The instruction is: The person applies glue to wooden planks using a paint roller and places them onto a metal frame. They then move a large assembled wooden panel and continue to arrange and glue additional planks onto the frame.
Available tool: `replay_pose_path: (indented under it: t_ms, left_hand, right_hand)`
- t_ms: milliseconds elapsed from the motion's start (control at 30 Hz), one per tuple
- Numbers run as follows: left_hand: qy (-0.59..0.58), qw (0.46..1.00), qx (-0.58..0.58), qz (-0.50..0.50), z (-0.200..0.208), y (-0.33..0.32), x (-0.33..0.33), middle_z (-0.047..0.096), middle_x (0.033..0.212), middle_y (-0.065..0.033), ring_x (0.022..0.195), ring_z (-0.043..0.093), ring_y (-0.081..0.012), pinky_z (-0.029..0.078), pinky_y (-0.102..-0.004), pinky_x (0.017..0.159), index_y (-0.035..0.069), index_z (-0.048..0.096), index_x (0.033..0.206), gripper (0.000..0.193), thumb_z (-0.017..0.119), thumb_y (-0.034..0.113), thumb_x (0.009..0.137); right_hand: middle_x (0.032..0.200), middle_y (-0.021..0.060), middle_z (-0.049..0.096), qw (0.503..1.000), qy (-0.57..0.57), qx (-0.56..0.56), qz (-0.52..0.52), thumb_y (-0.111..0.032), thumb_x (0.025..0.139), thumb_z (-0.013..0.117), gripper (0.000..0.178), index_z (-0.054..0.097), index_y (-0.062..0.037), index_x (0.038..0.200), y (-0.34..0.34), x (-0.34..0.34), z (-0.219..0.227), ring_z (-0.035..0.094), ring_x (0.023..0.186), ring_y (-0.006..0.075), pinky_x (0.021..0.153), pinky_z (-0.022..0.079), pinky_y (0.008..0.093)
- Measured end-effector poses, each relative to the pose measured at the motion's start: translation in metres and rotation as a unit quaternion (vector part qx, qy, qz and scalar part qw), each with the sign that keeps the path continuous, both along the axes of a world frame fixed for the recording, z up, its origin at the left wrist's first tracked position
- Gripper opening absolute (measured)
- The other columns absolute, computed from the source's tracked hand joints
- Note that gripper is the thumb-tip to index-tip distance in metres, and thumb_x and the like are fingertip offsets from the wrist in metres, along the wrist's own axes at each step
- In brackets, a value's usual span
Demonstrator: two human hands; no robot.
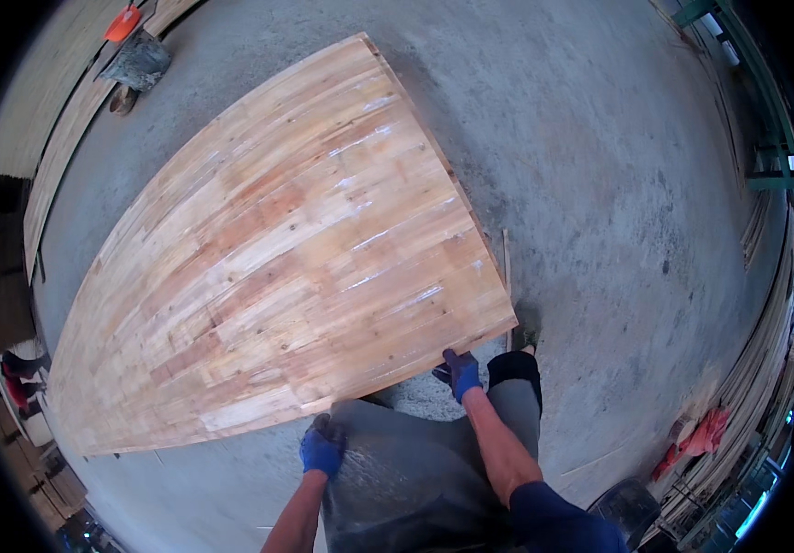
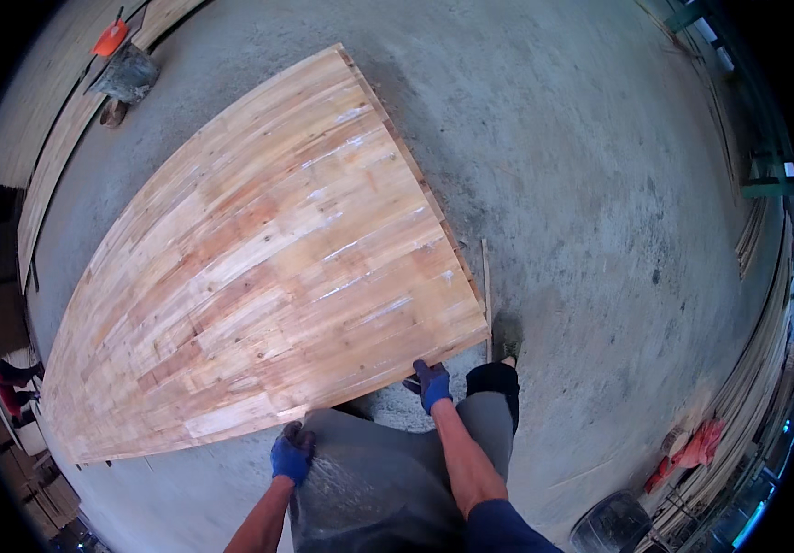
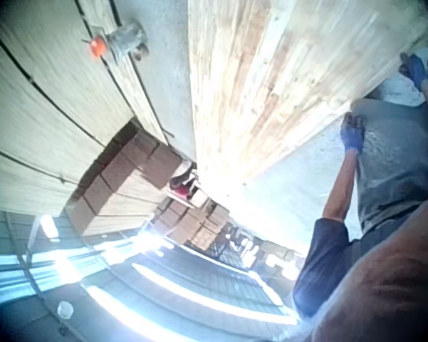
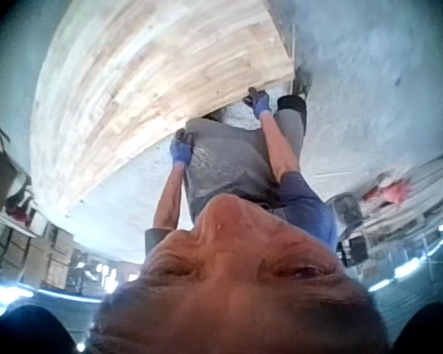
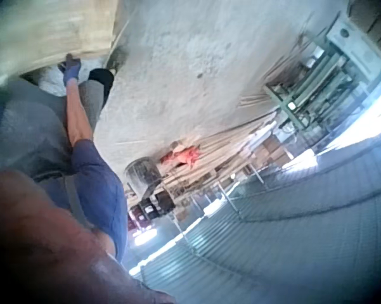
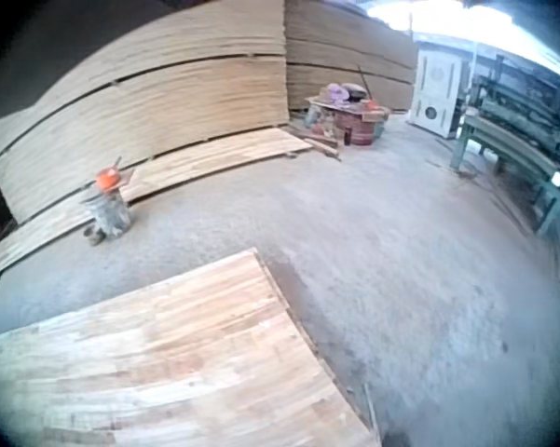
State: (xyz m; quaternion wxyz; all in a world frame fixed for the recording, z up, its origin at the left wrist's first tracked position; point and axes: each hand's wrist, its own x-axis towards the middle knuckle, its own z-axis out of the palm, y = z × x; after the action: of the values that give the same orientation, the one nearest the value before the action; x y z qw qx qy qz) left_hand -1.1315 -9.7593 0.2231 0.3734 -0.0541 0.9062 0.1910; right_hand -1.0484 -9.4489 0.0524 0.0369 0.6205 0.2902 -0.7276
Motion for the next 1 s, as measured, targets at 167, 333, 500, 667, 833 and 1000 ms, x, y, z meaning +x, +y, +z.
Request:
replay_pose_path:
  t_ms: [167,333,500,667,833,1000]
  left_hand:
    - [-0.027,0.999,-0.010,0.031,-0.007,-0.016,-0.001,0.065,0.117,-0.0215,0.109,0.061,-0.0371,0.048,-0.0428,0.095,0.002,0.062,0.121,0.048,0.065,0.034,0.085]
    - [-0.044,0.997,-0.031,0.045,0.005,-0.034,-0.041,0.066,0.115,-0.0210,0.108,0.062,-0.0370,0.048,-0.0432,0.094,0.002,0.063,0.119,0.046,0.066,0.032,0.084]
    - [-0.012,0.999,-0.027,0.037,-0.003,-0.039,-0.058,0.067,0.112,-0.0211,0.105,0.063,-0.0373,0.049,-0.0436,0.091,0.003,0.064,0.117,0.045,0.067,0.032,0.084]
    - [-0.001,0.996,-0.008,0.094,-0.020,-0.046,-0.028,0.067,0.112,-0.0210,0.106,0.063,-0.0369,0.049,-0.0434,0.092,0.003,0.063,0.119,0.048,0.068,0.033,0.082]
    - [-0.004,0.996,-0.021,0.089,-0.003,-0.042,-0.017,0.067,0.110,-0.0207,0.104,0.064,-0.0363,0.050,-0.0430,0.090,0.004,0.063,0.119,0.048,0.070,0.035,0.082]
    - [0.029,0.975,0.105,0.195,-0.009,-0.034,-0.007,0.069,0.106,-0.0198,0.101,0.066,-0.0344,0.051,-0.0412,0.087,0.003,0.064,0.115,0.044,0.068,0.035,0.086]
  right_hand:
    - [0.106,0.0074,0.062,0.998,-0.044,-0.014,0.032,-0.014,0.092,0.061,0.032,0.051,-0.0129,0.122,-0.007,0.007,0.014,0.065,0.089,0.0245,0.068,0.061,0.0431]
    - [0.109,0.0119,0.060,0.989,-0.141,-0.049,-0.011,-0.010,0.093,0.059,0.030,0.051,-0.0121,0.122,-0.018,0.000,-0.008,0.064,0.087,0.0267,0.062,0.063,0.0429]
    - [0.101,0.0103,0.064,0.989,-0.148,-0.018,-0.023,-0.011,0.092,0.063,0.028,0.053,-0.0126,0.118,-0.020,-0.029,-0.010,0.065,0.082,0.0278,0.059,0.061,0.0449]
    - [0.096,0.0136,0.065,0.998,-0.063,0.018,-0.008,-0.011,0.090,0.065,0.027,0.056,-0.0075,0.115,-0.009,-0.049,-0.030,0.067,0.072,0.0276,0.058,0.061,0.0451]
    - [0.092,0.0138,0.064,0.999,-0.049,-0.015,-0.014,-0.012,0.090,0.065,0.027,0.055,-0.0042,0.114,-0.007,-0.024,-0.049,0.065,0.069,0.0265,0.058,0.060,0.0451]
    - [0.090,0.0110,0.062,1.000,-0.001,-0.020,0.014,-0.011,0.091,0.061,0.018,0.057,-0.0054,0.107,0.001,-0.016,-0.065,0.063,0.078,0.0259,0.064,0.057,0.0464]
